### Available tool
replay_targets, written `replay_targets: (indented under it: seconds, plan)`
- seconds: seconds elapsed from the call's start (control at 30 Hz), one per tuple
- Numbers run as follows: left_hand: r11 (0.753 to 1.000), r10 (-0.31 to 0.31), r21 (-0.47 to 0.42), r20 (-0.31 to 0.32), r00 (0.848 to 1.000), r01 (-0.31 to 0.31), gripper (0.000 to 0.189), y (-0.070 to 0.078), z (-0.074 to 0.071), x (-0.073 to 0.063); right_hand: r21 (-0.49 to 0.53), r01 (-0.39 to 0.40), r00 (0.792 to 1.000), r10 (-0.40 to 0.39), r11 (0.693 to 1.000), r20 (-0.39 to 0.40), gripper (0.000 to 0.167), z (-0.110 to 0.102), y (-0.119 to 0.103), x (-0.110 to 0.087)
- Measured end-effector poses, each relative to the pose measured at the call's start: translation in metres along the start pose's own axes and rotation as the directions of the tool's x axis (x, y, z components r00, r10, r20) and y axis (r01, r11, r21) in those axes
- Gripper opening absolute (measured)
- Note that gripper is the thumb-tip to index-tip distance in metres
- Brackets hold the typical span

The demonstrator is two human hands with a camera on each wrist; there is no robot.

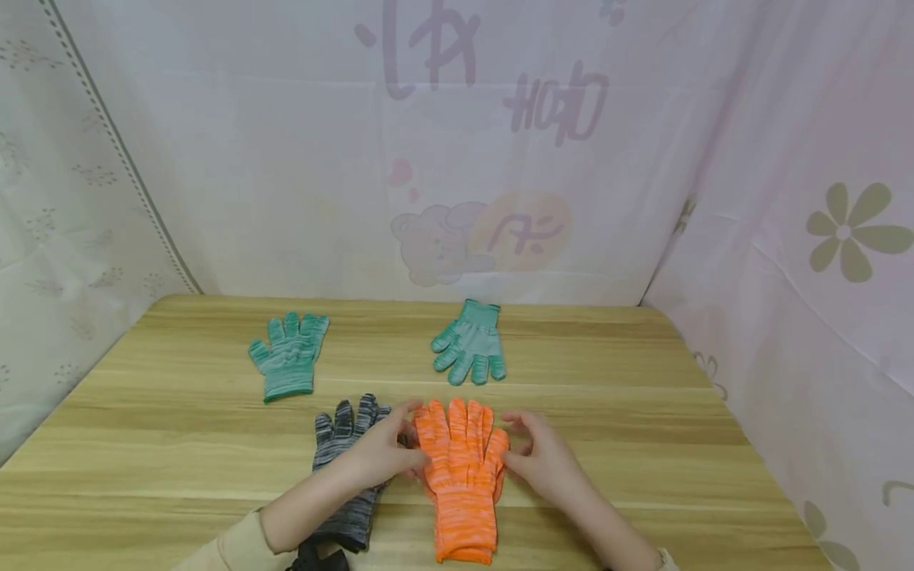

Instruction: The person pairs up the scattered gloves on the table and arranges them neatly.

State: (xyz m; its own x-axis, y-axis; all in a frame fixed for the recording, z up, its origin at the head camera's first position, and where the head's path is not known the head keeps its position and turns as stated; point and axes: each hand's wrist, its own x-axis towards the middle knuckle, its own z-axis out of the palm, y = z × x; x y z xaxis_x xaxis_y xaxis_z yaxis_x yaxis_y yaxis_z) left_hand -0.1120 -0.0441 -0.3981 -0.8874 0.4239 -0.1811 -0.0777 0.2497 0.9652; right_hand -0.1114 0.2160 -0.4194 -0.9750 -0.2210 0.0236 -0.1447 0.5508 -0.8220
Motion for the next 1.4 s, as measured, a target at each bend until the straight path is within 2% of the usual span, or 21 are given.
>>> replay_targets:
  seconds: [0.1, 0.2, 0.27, 0.33, 0.43, 0.6, 0.93, 1.1, 1.23, 1.33, 1.4]
  plan:
    - [0.997, 0.0, 0.078, 0.004, 1.0, 0.0, 0.071, 0.001, -0.001, 0.0, -0.128, 0.138, 0.99, -0.141, 0.982, -0.016, 0.04, 0.0, 0.002, 0.0]
    - [0.99, 0.0, 0.144, 0.008, 1.0, -0.001, 0.064, 0.002, -0.002, 0.0, -0.209, 0.302, 0.953, -0.3, 0.93, 0.041, 0.036, -0.001, 0.003, 0.0]
    - [0.984, 0.004, 0.177, 0.009, 1.0, -0.006, 0.061, 0.002, -0.003, 0.0, -0.242, 0.369, 0.929, -0.357, 0.897, 0.095, 0.036, -0.002, 0.003, 0.0]
    - [0.981, 0.005, 0.195, 0.007, 1.0, -0.006, 0.06, 0.001, -0.003, 0.0, -0.263, 0.404, 0.914, -0.378, 0.876, 0.148, 0.037, -0.002, 0.002, -0.002]
    - [0.976, 0.003, 0.217, -0.007, 1.0, -0.001, 0.059, 0.001, -0.003, 0.0, -0.284, 0.405, 0.911, -0.359, 0.869, 0.202, 0.042, -0.002, 0.001, -0.004]
    - [0.966, 0.013, 0.258, -0.025, 1.0, -0.006, 0.057, 0.003, -0.001, -0.002, -0.301, 0.375, 0.918, -0.305, 0.877, 0.253, 0.052, -0.001, -0.003, -0.007]
    - [0.954, 0.071, 0.296, -0.035, 0.997, -0.057, 0.056, 0.005, -0.002, -0.002, -0.355, 0.335, 0.933, -0.254, 0.873, 0.255, 0.074, 0.002, -0.002, -0.005]
    - [0.943, 0.089, 0.324, -0.047, 0.995, -0.069, 0.058, 0.005, -0.001, -0.002, -0.345, 0.357, 0.927, -0.281, 0.868, 0.25, 0.076, 0.002, 0.002, -0.003]
    - [0.922, 0.108, 0.378, -0.035, 0.993, -0.087, 0.056, 0.004, 0.002, -0.003, -0.324, 0.358, 0.928, -0.295, 0.876, 0.228, 0.068, 0.002, 0.009, 0.0]
    - [0.895, 0.126, 0.434, -0.017, 0.992, -0.106, 0.051, 0.004, 0.004, -0.004, -0.273, 0.335, 0.937, -0.288, 0.902, 0.197, 0.06, 0.0, 0.015, 0.004]
    - [0.866, 0.145, 0.484, -0.004, 0.989, -0.125, 0.047, 0.003, 0.005, -0.005, -0.217, 0.302, 0.948, -0.269, 0.928, 0.17, 0.055, -0.002, 0.018, 0.008]
